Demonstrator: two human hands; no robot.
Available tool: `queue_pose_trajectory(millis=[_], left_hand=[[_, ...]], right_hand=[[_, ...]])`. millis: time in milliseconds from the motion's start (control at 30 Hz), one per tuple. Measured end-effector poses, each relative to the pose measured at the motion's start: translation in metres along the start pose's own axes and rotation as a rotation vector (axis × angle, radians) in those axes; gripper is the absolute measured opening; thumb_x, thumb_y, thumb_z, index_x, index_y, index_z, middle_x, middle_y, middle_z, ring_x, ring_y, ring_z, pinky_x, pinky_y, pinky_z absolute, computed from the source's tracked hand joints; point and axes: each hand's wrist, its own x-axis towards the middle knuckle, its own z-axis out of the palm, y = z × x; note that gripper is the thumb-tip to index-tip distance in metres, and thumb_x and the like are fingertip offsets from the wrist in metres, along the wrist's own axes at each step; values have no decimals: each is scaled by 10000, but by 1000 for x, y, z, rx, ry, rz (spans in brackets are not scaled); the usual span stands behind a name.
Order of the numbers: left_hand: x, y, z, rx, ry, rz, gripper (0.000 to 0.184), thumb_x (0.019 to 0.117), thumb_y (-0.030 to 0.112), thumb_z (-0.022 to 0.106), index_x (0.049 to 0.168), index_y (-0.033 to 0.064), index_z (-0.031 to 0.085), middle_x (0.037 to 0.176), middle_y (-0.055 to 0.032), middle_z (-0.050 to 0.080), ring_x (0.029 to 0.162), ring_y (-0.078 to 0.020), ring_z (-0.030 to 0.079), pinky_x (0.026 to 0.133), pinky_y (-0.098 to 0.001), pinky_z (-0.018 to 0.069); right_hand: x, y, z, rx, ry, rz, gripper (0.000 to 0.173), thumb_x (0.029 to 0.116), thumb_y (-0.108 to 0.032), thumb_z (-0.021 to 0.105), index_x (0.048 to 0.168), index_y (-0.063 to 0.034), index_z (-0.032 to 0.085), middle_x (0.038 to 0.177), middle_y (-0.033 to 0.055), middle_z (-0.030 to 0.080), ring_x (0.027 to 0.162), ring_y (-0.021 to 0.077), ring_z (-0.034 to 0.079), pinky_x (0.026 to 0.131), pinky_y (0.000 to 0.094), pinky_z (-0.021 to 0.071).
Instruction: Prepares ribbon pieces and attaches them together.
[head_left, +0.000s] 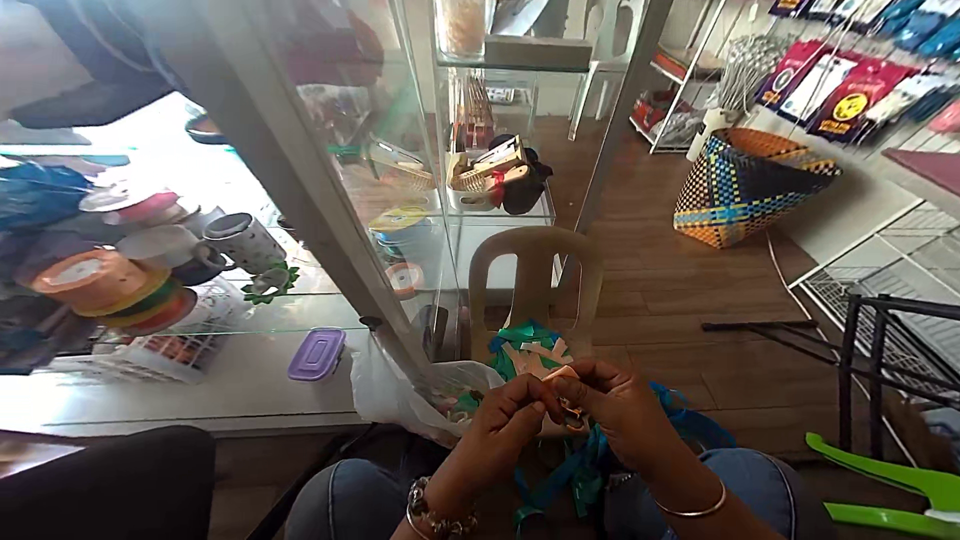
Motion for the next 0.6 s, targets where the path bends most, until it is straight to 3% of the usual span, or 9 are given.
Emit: queue_pose_trajectory(millis=[67, 133, 233, 267, 367, 467, 600], left_hand=[[1, -1, 2, -62, -20, -36, 157, 1081, 183, 452, 1133, 169, 600, 1007, 68, 668, 656, 79, 471, 558, -109, 373], [4, 1, 7, -105, -14, -90, 139, 1089, 172, 463, 1226, 186, 486, 1005, 57, 681, 657, 71, 509, 558, -105, 396], [7, 3, 10, -99, -33, -187, 299, 1088, 183, 482, 1380, 149, 425, 915, 48, 671, 640, 55, 526, 550, -107, 418], [7, 2, 9, -92, -58, -226, 294, 1089, 199, 483, 1377, 146, 454, 882, 56, 658, 628, 54, 518, 541, -106, 414], [4, -5, 9, -59, -155, -318, 201, 1087, 236, 491, 1219, 129, 597, 809, 90, 631, 608, 58, 513, 531, -108, 421], [-3, -21, 11, -48, -240, -426, 182, 1092, 229, 481, 1161, 109, 599, 787, 94, 612, 616, 40, 533, 552, -128, 454], [-25, -62, 14, 47, -335, -617, 194, 1089, 185, 454, 1131, 64, 599, 816, 93, 587, 708, 10, 582, 670, -185, 519]], right_hand=[[1, -1, -7, -49, 14, -36, 84, 923, -84, 735, 983, -28, 751, 880, 6, 740, 780, 42, 686, 734, 191, 584], [2, -3, -16, -90, 39, -70, 84, 927, -96, 733, 984, -36, 748, 870, -11, 733, 756, 26, 672, 711, 177, 572], [6, -8, -34, -123, 81, -138, 103, 933, -108, 728, 1000, -32, 749, 881, -9, 737, 757, 31, 673, 704, 180, 572], [7, -10, -40, -131, 100, -159, 102, 936, -108, 726, 1000, -31, 747, 876, -7, 735, 757, 33, 673, 702, 180, 572], [10, -18, -61, -200, 172, -220, 92, 938, -116, 723, 994, -47, 747, 891, -1, 742, 788, 51, 691, 731, 200, 589], [9, -27, -87, -314, 246, -268, 97, 935, -135, 726, 1000, -69, 753, 880, -13, 743, 773, 44, 687, 730, 202, 589], [3, -38, -114, -491, 315, -282, 110, 935, -162, 727, 1009, -83, 748, 860, -48, 728, 745, -4, 662, 705, 156, 564]])
